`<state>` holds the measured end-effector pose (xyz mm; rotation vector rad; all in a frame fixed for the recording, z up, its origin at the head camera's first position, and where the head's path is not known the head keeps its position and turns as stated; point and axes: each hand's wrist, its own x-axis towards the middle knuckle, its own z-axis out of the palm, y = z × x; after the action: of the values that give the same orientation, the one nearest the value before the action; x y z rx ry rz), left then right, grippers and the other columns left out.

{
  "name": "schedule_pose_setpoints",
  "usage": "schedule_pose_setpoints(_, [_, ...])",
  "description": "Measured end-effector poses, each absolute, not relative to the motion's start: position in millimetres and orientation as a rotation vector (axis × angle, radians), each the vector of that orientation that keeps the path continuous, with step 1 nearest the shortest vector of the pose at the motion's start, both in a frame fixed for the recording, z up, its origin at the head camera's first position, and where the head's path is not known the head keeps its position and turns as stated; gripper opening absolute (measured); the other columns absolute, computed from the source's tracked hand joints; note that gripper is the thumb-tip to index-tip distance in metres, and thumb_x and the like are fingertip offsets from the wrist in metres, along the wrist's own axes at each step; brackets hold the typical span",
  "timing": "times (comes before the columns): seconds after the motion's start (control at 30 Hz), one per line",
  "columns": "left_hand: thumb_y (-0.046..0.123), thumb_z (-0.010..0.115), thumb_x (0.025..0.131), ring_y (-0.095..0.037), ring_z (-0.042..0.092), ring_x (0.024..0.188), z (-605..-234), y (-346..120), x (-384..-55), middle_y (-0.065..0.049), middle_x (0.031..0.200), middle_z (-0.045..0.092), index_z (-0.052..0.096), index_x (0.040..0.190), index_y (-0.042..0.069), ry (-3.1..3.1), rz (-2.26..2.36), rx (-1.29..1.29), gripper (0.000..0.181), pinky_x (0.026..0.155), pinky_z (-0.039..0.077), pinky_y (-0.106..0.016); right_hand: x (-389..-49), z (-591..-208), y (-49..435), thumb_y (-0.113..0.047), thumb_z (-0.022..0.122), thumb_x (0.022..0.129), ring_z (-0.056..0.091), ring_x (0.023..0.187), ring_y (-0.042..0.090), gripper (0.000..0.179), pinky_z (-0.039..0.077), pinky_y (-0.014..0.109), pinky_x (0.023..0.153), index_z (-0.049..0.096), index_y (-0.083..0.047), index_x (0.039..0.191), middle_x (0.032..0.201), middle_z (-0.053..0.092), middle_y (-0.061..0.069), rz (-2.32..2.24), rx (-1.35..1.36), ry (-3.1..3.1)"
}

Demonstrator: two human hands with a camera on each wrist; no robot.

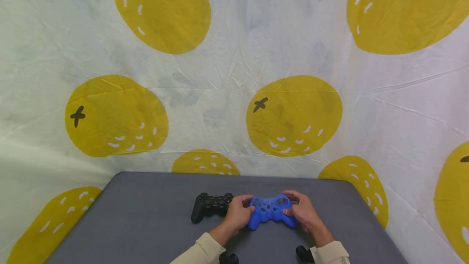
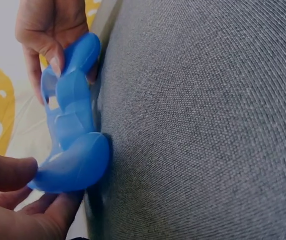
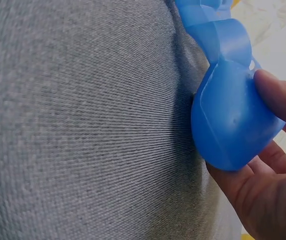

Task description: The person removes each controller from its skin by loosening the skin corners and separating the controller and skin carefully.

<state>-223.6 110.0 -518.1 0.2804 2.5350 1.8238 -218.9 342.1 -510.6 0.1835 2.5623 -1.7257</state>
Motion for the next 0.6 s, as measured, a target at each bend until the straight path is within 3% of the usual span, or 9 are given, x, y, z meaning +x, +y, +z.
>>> schedule_pose_setpoints(0.13, [-0.002,0.07,0.092,-0.036,0.069,0.118,-518.0,111.6,-223.5,-0.019,0.122,0.074,0.071,0.128,-0.004,2.595,1.774,0.279,0.036,0.097,0.059,-0.047,-220.8,-512.7,342.3,0.014,0.072,0.082,0.05,0.134,0.051,0.068,0.057,0.032,0.086,0.052,0.008,0.146,0.146,0.051,0.037,-1.678,0.177,2.6])
schedule_pose_setpoints(0.37, [0.004,0.072,0.091,-0.043,0.066,0.122,-509.2,110.4,-218.4,-0.018,0.125,0.075,0.073,0.128,0.001,2.755,1.633,0.289,0.037,0.097,0.058,-0.051,-219.6,-507.6,341.9,0.008,0.076,0.081,0.059,0.128,0.053,0.063,0.056,0.057,0.101,0.056,0.011,0.141,0.139,0.06,0.035,-1.493,0.078,2.772])
schedule_pose_setpoints(0.4, [0.005,0.072,0.092,-0.044,0.067,0.116,-506.6,109.0,-217.5,-0.018,0.127,0.074,0.073,0.128,0.002,2.761,1.624,0.3,0.037,0.094,0.058,-0.051,-219.3,-506.5,342.3,0.006,0.076,0.081,0.061,0.126,0.052,0.062,0.055,0.058,0.102,0.056,0.011,0.14,0.138,0.061,0.035,-1.448,0.062,2.811])
schedule_pose_setpoints(0.5, [0.011,0.071,0.095,-0.045,0.065,0.12,-497.9,101.5,-216.4,-0.019,0.135,0.07,0.072,0.131,0.003,2.811,1.574,0.377,0.037,0.096,0.057,-0.054,-217.5,-502.0,342.1,-0.007,0.076,0.088,0.06,0.127,0.052,0.058,0.052,0.062,0.103,0.057,0.009,0.141,0.139,0.061,0.033,-1.253,0.002,2.948])
schedule_pose_setpoints(0.6, [0.015,0.069,0.098,-0.046,0.059,0.132,-487.8,89.9,-219.0,-0.021,0.144,0.064,0.069,0.134,0.002,2.877,1.504,0.492,0.039,0.106,0.051,-0.061,-215.3,-495.4,337.1,-0.026,0.071,0.098,0.051,0.136,0.056,0.06,0.044,0.071,0.106,0.054,0.005,0.147,0.147,0.055,0.033,-1.013,-0.108,3.077])
